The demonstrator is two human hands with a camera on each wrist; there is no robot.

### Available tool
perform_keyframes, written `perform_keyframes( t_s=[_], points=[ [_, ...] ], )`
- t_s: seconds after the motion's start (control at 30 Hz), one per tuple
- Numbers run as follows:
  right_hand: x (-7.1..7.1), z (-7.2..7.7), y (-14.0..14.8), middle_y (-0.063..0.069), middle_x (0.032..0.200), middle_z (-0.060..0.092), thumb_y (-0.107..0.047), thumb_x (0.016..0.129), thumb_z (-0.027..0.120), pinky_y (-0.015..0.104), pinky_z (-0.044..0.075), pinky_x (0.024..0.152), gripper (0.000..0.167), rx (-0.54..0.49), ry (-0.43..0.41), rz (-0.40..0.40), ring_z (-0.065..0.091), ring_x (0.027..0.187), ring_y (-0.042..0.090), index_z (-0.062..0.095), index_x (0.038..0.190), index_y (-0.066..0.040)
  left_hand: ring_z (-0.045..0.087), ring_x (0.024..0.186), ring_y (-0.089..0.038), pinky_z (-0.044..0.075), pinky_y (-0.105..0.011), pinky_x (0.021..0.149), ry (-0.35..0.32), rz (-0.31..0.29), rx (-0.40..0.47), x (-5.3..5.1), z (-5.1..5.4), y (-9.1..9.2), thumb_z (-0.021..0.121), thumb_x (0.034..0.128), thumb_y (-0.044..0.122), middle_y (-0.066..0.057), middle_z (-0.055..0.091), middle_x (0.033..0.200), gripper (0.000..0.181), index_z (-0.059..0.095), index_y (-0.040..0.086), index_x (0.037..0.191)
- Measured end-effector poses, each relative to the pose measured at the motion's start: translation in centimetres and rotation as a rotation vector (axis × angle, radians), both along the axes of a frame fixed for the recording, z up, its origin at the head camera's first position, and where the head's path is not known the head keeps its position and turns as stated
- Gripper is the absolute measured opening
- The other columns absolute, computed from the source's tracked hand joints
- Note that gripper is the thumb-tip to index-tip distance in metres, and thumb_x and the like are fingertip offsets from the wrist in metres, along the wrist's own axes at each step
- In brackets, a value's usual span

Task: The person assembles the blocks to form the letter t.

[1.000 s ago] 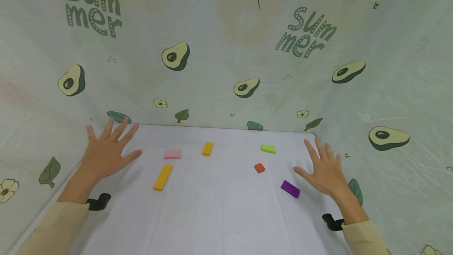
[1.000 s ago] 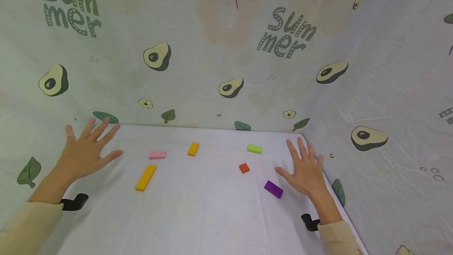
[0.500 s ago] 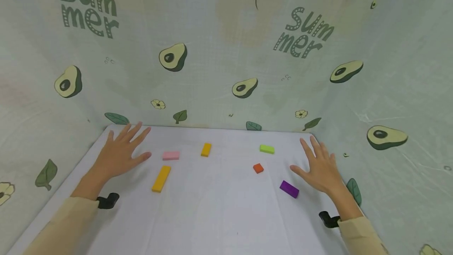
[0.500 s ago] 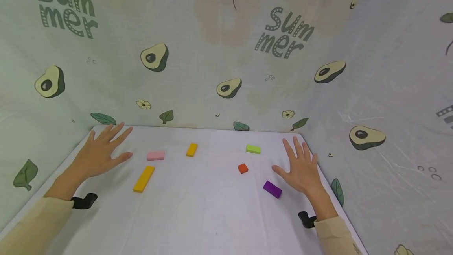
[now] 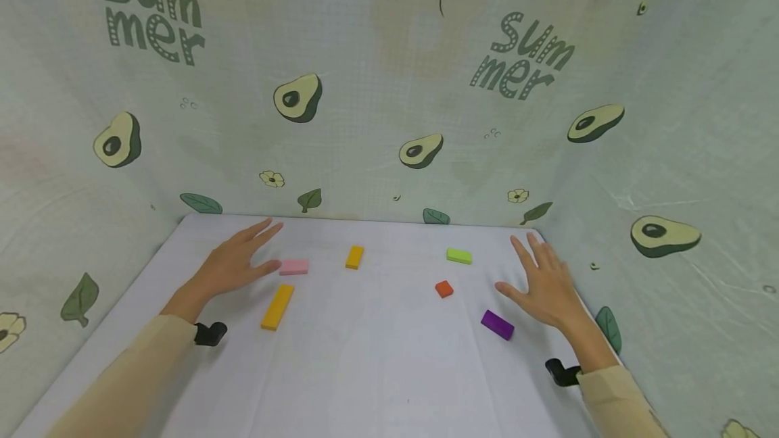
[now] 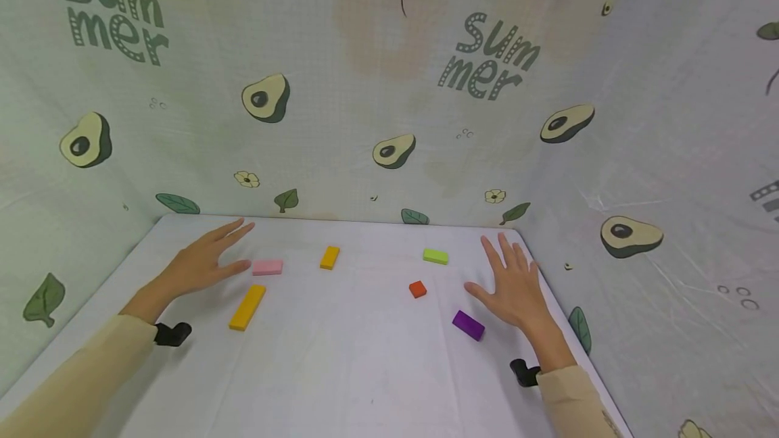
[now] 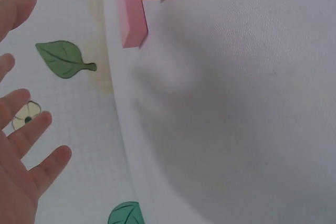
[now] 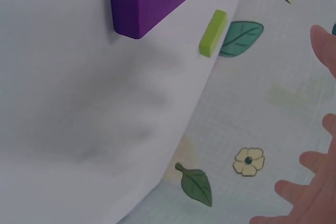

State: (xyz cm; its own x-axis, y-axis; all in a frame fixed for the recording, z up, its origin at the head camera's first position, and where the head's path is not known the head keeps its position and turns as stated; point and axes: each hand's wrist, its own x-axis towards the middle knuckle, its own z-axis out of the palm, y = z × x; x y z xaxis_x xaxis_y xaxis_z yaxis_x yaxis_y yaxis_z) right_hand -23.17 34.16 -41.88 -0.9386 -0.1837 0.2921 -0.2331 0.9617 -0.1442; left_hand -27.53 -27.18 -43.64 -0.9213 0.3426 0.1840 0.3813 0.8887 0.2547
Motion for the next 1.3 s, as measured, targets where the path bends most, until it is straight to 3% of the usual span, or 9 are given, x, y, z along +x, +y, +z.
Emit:
perform_keyframes(
  t_s=[0.43, 0.73, 0.93, 1.3],
  points=[
    [-1.4, -1.0, -0.4, 0.026, 0.173, 0.018, -0.048, 0.091, 0.081, 0.081, 0.027, 0.115, 0.106, -0.031, -0.018, 0.046, 0.026, 0.153, 0.056, 0.020, 0.171, -0.016, 0.031, 0.154, -0.047, 0.028, -0.076, 0.118, -0.145, -0.035, 0.119, -2.4, -1.8, 1.5, 0.072, 0.1004, 0.047, -0.019, 0.034, 0.170, 0.081, 0.035, 0.021, 0.167],
    [-2.3, -1.1, -1.0, 0.026, 0.174, 0.017, -0.046, 0.093, 0.079, 0.084, 0.027, 0.112, 0.102, -0.050, -0.071, 0.044, 0.026, 0.153, 0.057, 0.019, 0.171, -0.017, 0.040, 0.149, -0.045, 0.034, -0.073, 0.117, -0.254, -0.009, 0.178, -3.1, -2.8, 1.9, 0.076, 0.0985, 0.043, -0.018, 0.042, 0.165, 0.073, 0.047, 0.019, 0.162],
    [-2.6, -1.2, -1.3, 0.025, 0.174, 0.018, -0.048, 0.093, 0.079, 0.084, 0.029, 0.110, 0.102, -0.057, -0.080, 0.039, 0.025, 0.153, 0.056, 0.020, 0.171, -0.019, 0.057, 0.131, -0.040, 0.049, -0.065, 0.108, -0.253, -0.029, 0.175, -3.6, -3.3, 1.9, 0.081, 0.0956, 0.037, -0.018, 0.053, 0.155, 0.070, 0.054, 0.016, 0.157],
    [-2.7, -1.4, -1.6, 0.025, 0.173, 0.021, -0.047, 0.094, 0.079, 0.085, 0.029, 0.109, 0.098, -0.082, -0.091, 0.045, 0.026, 0.153, 0.056, 0.024, 0.170, -0.017, 0.060, 0.120, -0.034, 0.053, -0.057, 0.103, -0.282, -0.058, 0.199, -4.3, -3.9, 2.0, 0.084, 0.0932, 0.028, -0.015, 0.064, 0.139, 0.060, 0.064, 0.014, 0.147]
  ],
)
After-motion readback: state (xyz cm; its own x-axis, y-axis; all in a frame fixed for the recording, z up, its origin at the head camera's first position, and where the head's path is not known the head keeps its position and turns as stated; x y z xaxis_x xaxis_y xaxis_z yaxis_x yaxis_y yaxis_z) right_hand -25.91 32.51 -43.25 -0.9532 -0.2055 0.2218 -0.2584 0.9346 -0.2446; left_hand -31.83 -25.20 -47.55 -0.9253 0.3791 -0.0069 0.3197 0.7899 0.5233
